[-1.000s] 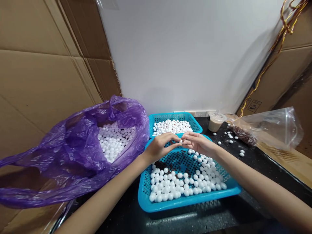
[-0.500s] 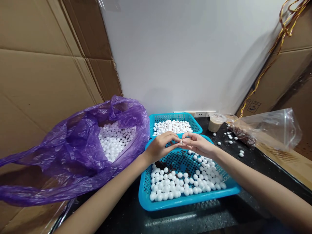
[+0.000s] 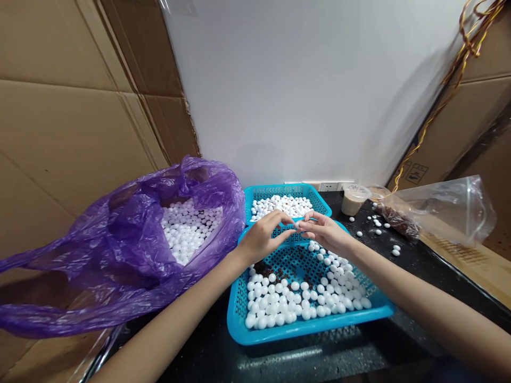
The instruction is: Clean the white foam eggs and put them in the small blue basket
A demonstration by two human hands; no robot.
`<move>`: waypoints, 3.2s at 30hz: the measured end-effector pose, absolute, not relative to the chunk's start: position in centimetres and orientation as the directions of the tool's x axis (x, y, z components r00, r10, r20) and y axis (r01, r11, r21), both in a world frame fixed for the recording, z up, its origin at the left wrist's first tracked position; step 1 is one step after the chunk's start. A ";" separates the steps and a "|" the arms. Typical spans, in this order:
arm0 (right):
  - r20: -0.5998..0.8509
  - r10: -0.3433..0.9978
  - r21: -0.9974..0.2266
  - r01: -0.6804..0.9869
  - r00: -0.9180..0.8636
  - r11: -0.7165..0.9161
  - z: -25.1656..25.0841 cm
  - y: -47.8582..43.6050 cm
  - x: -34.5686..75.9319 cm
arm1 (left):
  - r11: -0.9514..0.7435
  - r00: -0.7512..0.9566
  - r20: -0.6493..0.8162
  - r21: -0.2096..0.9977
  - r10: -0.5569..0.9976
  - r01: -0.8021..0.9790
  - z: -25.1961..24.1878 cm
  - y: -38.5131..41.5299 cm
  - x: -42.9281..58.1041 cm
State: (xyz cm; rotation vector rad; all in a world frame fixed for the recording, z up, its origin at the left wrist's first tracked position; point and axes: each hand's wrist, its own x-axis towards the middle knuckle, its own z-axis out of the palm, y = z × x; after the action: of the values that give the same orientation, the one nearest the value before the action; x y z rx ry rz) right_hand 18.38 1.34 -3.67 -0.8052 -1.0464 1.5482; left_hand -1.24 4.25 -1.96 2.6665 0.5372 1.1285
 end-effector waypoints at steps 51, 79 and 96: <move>-0.093 0.734 -0.683 0.580 -0.672 0.444 -3.3 -0.7 18.7 | -0.730 0.926 -0.186 0.572 0.329 0.374 -2.6 3.9 -1.7; -0.215 0.704 -0.811 0.525 -0.677 0.257 -3.3 -0.5 19.0 | -0.693 0.931 -0.111 0.639 0.347 0.334 -2.5 4.1 -1.3; -0.159 0.590 -0.780 0.467 -0.791 0.417 -3.5 -0.7 18.8 | -0.789 0.931 -0.067 0.511 0.358 0.340 -2.7 4.3 -1.3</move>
State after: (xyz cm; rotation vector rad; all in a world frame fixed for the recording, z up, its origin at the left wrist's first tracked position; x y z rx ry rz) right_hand 18.77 -0.66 -3.46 -0.9484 -2.5236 1.3191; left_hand -1.27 4.31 -2.67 2.5525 0.4985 0.0446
